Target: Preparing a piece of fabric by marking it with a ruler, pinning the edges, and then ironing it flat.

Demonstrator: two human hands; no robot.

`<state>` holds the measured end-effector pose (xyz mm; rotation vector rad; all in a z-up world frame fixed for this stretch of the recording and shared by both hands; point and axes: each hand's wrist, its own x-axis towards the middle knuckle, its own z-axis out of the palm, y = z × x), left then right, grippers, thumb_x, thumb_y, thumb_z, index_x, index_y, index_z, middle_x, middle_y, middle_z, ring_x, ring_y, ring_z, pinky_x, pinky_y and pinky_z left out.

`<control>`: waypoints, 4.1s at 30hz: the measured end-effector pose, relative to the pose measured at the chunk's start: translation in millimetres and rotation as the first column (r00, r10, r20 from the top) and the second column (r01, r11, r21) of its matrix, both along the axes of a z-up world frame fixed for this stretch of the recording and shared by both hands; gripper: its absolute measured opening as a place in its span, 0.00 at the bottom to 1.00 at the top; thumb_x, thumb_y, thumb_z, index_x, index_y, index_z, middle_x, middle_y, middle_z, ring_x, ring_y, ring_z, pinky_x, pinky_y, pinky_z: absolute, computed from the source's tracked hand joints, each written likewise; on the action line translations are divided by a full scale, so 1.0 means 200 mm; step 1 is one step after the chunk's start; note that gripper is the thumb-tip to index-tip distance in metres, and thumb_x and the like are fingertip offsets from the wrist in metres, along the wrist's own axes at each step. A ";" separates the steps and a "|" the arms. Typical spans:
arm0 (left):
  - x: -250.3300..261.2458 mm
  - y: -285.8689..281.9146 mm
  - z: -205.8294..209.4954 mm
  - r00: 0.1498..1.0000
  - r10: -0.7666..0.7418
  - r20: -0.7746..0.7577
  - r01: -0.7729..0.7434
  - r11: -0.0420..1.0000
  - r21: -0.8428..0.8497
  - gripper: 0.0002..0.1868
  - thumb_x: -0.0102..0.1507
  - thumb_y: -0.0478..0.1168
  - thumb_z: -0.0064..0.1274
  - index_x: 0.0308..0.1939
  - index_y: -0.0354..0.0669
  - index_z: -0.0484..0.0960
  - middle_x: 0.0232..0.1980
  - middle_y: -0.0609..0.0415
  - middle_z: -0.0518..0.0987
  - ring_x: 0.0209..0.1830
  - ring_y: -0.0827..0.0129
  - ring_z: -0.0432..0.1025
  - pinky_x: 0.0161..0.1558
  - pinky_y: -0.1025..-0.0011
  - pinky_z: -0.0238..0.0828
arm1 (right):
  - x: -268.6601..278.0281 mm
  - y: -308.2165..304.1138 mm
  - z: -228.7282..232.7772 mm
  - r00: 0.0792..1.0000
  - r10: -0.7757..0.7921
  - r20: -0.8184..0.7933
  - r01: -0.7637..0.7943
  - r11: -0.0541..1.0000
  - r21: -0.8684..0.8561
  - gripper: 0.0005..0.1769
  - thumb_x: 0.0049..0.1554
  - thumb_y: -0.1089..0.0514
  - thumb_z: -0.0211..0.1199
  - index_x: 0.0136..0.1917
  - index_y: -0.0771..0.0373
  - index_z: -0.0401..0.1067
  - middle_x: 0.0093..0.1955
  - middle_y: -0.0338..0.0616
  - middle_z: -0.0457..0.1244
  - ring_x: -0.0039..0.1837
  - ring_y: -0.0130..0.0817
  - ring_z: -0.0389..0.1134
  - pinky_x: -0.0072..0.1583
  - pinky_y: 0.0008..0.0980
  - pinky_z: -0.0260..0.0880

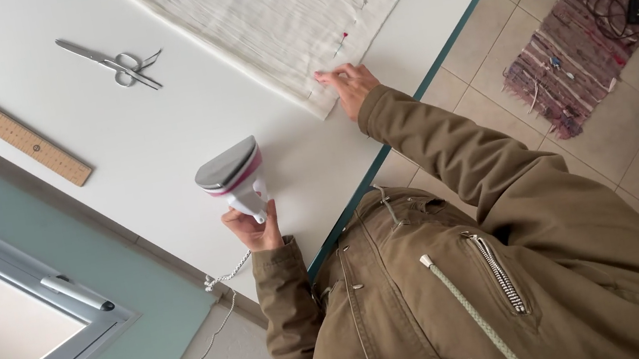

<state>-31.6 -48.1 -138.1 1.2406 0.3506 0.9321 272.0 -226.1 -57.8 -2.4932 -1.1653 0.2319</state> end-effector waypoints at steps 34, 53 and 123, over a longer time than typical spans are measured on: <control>1.28 -0.91 0.36 0.347 0.519 -0.781 0.185 0.779 0.599 0.44 0.69 0.51 0.54 0.80 0.33 0.51 0.84 0.38 0.46 0.86 0.44 0.37 0.80 0.41 0.29 | 0.65 -0.09 -0.16 0.710 0.627 -0.320 -0.423 0.744 0.517 0.21 0.60 0.71 0.59 0.66 0.63 0.72 0.63 0.46 0.67 0.64 0.42 0.68 0.65 0.38 0.70; 0.99 -0.46 0.30 0.585 0.554 -0.593 0.320 0.515 0.796 0.20 0.65 0.33 0.61 0.62 0.44 0.81 0.65 0.57 0.79 0.70 0.61 0.67 0.66 0.63 0.60 | 1.50 -0.56 -0.21 0.736 0.625 0.261 -0.665 0.739 0.105 0.20 0.52 0.55 0.76 0.58 0.58 0.77 0.63 0.39 0.68 0.66 0.38 0.65 0.70 0.39 0.65; 1.73 -0.70 0.27 0.447 0.447 -0.775 0.632 0.455 0.627 0.47 0.70 0.68 0.41 0.83 0.40 0.53 0.86 0.51 0.48 0.86 0.59 0.40 0.82 0.48 0.28 | 1.43 0.10 -0.13 0.747 0.543 -0.384 -0.598 0.801 -0.030 0.14 0.59 0.50 0.70 0.51 0.59 0.73 0.48 0.40 0.70 0.49 0.44 0.71 0.48 0.42 0.72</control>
